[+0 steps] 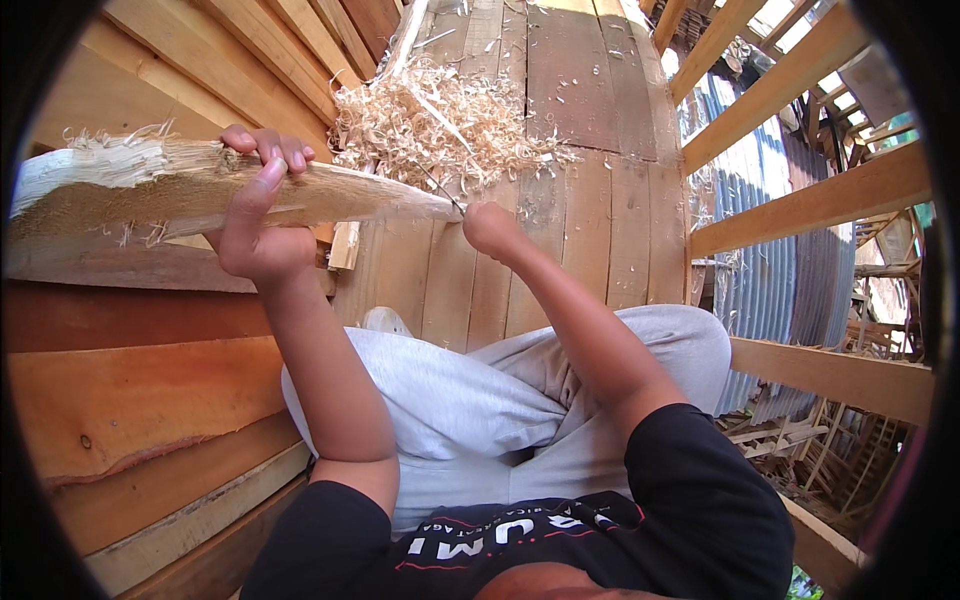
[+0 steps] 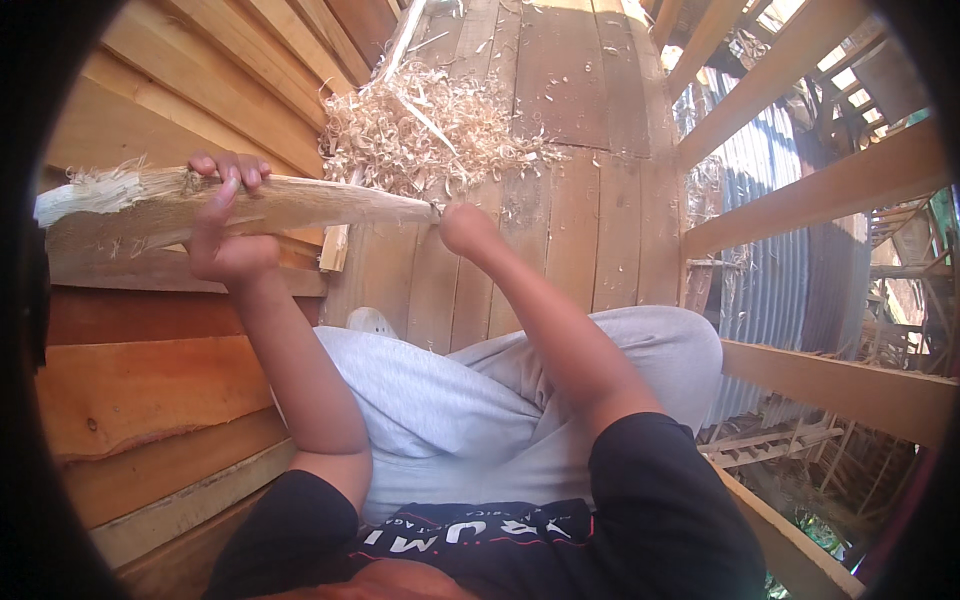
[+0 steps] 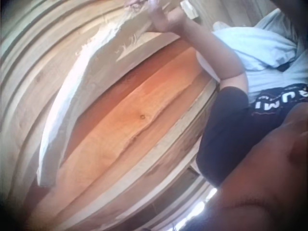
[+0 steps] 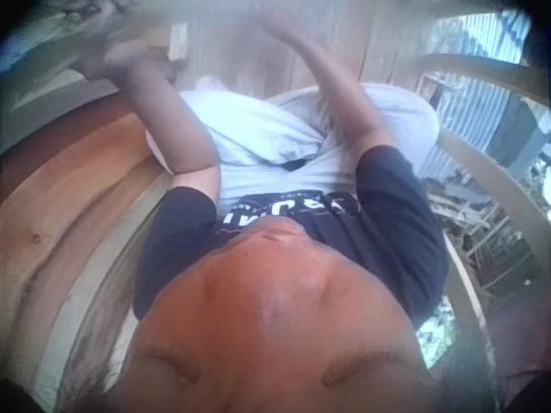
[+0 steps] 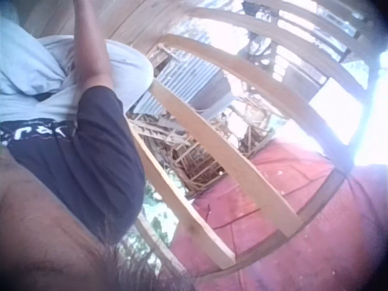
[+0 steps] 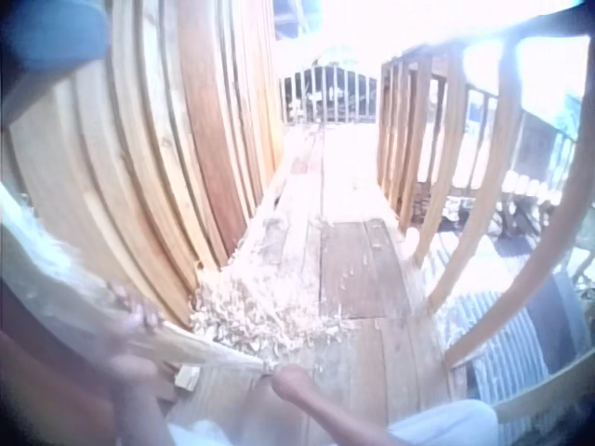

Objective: The person sits cross-legged on a wooden floor and uses a small knife to shave and shape a curved piece of wood. Wood shavings accumulate on the floor as the person repeatedly rotates the wood and continues carving along its length.

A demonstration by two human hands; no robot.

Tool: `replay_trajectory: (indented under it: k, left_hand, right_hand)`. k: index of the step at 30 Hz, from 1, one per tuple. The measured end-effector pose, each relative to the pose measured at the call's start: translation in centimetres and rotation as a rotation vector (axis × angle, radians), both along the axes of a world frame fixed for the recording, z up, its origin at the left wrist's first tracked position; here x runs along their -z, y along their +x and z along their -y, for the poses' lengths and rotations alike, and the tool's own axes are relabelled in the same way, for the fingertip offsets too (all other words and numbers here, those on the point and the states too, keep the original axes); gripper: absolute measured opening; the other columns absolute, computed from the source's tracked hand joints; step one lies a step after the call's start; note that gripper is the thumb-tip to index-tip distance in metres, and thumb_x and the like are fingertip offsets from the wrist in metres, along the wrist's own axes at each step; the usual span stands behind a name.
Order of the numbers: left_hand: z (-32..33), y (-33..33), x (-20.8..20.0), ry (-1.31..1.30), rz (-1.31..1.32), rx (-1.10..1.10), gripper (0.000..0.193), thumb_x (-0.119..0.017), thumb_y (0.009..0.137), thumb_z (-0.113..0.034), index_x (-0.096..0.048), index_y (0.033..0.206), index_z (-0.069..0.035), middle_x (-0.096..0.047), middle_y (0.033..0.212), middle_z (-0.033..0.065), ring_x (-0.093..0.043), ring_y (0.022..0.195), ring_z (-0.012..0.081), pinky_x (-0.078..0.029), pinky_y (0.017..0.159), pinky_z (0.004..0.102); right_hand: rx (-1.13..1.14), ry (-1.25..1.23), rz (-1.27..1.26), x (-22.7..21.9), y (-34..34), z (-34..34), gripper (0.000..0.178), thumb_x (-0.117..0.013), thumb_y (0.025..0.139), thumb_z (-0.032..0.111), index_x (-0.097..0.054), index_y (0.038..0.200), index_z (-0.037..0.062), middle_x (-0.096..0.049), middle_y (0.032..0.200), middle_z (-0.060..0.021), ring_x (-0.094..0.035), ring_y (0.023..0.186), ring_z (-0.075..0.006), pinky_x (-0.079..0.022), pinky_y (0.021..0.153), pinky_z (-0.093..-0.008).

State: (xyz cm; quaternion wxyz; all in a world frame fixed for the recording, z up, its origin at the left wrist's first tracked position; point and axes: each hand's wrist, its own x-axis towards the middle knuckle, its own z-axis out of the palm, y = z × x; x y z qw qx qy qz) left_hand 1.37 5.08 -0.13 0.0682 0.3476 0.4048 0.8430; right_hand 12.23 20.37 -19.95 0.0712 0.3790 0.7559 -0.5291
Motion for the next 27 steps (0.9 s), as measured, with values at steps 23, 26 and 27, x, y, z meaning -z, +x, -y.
replay_trajectory:
  k: [23,26,27]
  left_hand:
    - [-0.2,0.0,0.3,0.034,-0.05,0.075,0.031,-0.057,0.069,0.0,-0.051,0.1,0.002,-0.053,0.078,0.0117,-0.055,0.074,0.0235,-0.046,0.077,0.0385]
    - [-0.1,-0.1,0.4,0.026,-0.069,0.086,0.031,-0.057,0.069,0.0,-0.051,0.1,0.002,-0.053,0.078,0.0117,-0.055,0.073,0.0236,-0.046,0.077,0.0388]
    - [0.0,-0.1,0.5,0.033,-0.065,0.074,0.031,-0.057,0.069,0.0,-0.052,0.1,0.002,-0.053,0.078,0.0117,-0.055,0.073,0.0236,-0.046,0.077,0.0389]
  right_hand:
    - [0.013,-0.057,0.091,0.4,0.2,-0.8,0.049,-0.03,0.094,0.027,-0.056,0.083,-0.0129,-0.061,0.076,-0.0324,-0.062,0.068,-0.0431,-0.049,0.065,-0.0501]
    - [-0.144,0.189,0.005,-0.4,0.3,-0.2,0.047,-0.03,0.093,0.025,-0.058,0.086,-0.0131,-0.061,0.08,-0.0334,-0.062,0.072,-0.0443,-0.049,0.069,-0.0503]
    - [-0.183,0.282,-0.065,-2.0,0.2,0.3,0.044,-0.031,0.091,0.021,-0.059,0.089,-0.0128,-0.061,0.086,-0.0348,-0.062,0.079,-0.0464,-0.049,0.074,-0.0515]
